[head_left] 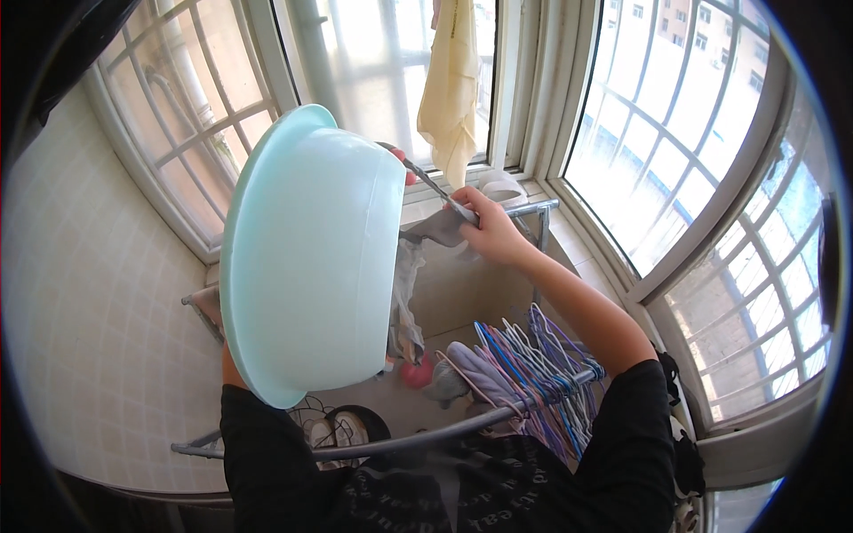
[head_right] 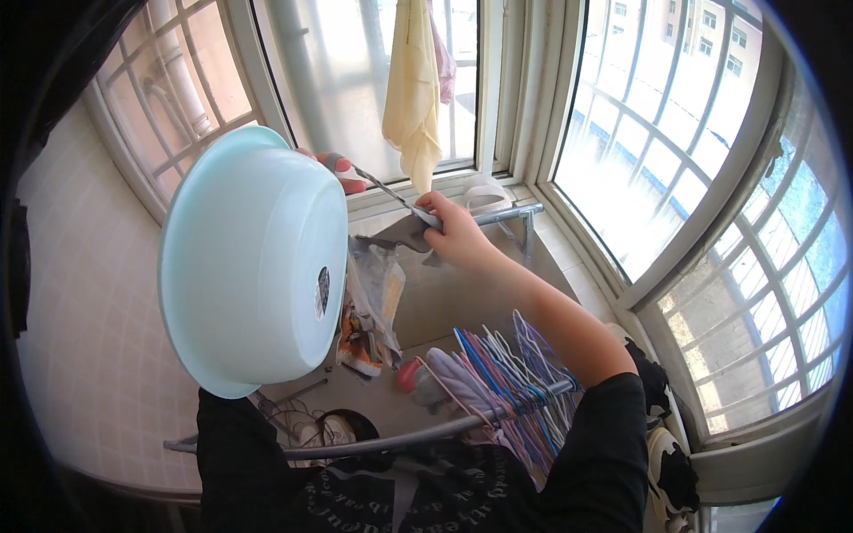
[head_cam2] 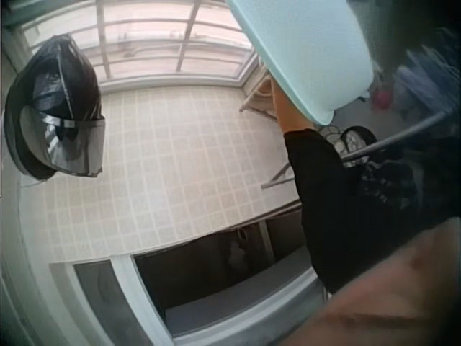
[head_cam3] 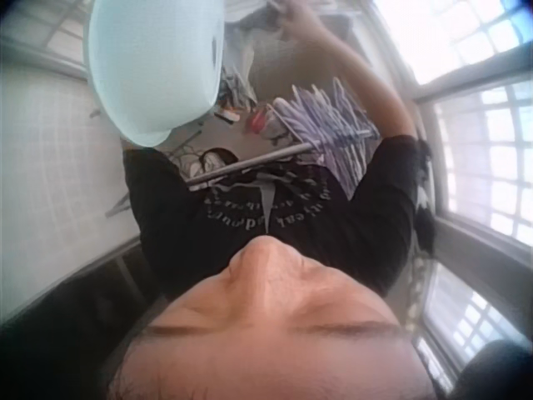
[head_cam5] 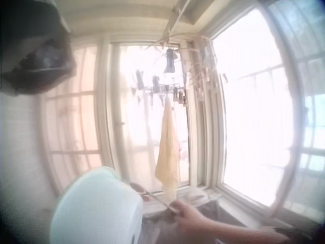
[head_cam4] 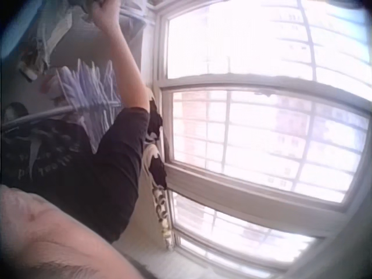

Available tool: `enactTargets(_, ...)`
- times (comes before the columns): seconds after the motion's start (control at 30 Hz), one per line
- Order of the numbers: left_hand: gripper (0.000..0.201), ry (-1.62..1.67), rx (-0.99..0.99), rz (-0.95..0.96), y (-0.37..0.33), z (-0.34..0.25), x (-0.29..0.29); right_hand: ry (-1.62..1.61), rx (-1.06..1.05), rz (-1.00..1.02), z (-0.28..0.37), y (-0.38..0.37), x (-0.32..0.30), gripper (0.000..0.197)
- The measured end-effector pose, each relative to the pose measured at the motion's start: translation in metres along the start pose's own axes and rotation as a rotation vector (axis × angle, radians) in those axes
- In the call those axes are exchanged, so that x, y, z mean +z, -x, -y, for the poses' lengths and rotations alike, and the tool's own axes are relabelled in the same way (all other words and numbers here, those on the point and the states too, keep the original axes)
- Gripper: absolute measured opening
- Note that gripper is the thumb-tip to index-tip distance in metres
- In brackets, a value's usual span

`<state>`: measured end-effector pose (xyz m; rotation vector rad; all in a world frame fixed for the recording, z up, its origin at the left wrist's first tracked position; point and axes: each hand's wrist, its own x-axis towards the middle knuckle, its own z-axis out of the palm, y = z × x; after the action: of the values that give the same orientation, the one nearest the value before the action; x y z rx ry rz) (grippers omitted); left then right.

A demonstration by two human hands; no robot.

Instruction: The person gathers clothes from a bed into a basin, carries them to a bathroom sink to rinse them, and then hangs the items on hangers and a rack.

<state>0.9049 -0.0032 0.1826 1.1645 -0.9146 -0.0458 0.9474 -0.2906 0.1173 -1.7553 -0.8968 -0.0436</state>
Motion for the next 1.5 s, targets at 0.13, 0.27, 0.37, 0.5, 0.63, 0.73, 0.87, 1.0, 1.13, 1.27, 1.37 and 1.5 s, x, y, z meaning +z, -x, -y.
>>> enactTargets(0.13,0.025,0.003,0.008,-0.029,0.003,-0.004,-0.005,0.047,0.142,-0.031,0.013,-0.005,-0.007,0.046)
enactTargets(0.27,0.025,0.023,0.018,-0.040,-0.002,0.000,-0.008,0.046,0.061,-0.001,-0.007,-0.004,-0.034,0.024)
enactTargets(0.37,0.026,0.024,0.023,-0.054,0.002,-0.004,-0.010,0.087,0.096,-0.028,0.018,0.003,-0.056,0.022)
enactTargets(0.5,0.026,0.016,0.033,-0.070,0.007,-0.010,-0.013,0.162,0.105,-0.049,0.057,0.010,-0.081,0.023)
enactTargets(0.63,0.026,0.031,0.045,-0.057,0.001,-0.004,-0.013,0.267,0.029,-0.115,0.095,0.004,-0.107,0.021)
enactTargets(0.73,0.026,0.018,0.055,-0.059,0.000,-0.007,-0.018,0.176,-0.054,-0.084,0.110,-0.008,-0.107,0.018)
enactTargets(0.87,0.027,0.027,0.016,-0.078,-0.005,-0.004,-0.023,-0.066,0.086,-0.090,0.104,-0.015,-0.105,0.018)
enactTargets(1.0,0.033,-0.149,-0.302,-0.276,-0.010,-0.017,-0.016,-0.048,0.149,-0.109,0.107,-0.022,-0.115,0.018)
enactTargets(1.13,0.023,-0.100,-0.303,-0.220,-0.017,-0.019,-0.001,0.107,0.136,-0.036,0.125,-0.030,-0.125,0.017)
enactTargets(1.27,0.029,-0.255,-0.249,-0.195,-0.039,-0.012,-0.004,0.144,0.082,-0.008,0.136,-0.045,-0.131,0.016)
enactTargets(1.37,0.029,-0.245,-0.193,-0.012,-0.058,-0.024,0.020,0.184,0.082,-0.002,0.144,-0.054,-0.135,0.017)
enactTargets(1.5,0.019,-0.249,-0.278,0.026,-0.082,-0.020,0.068,0.221,-0.026,-0.036,0.166,-0.073,-0.131,0.018)
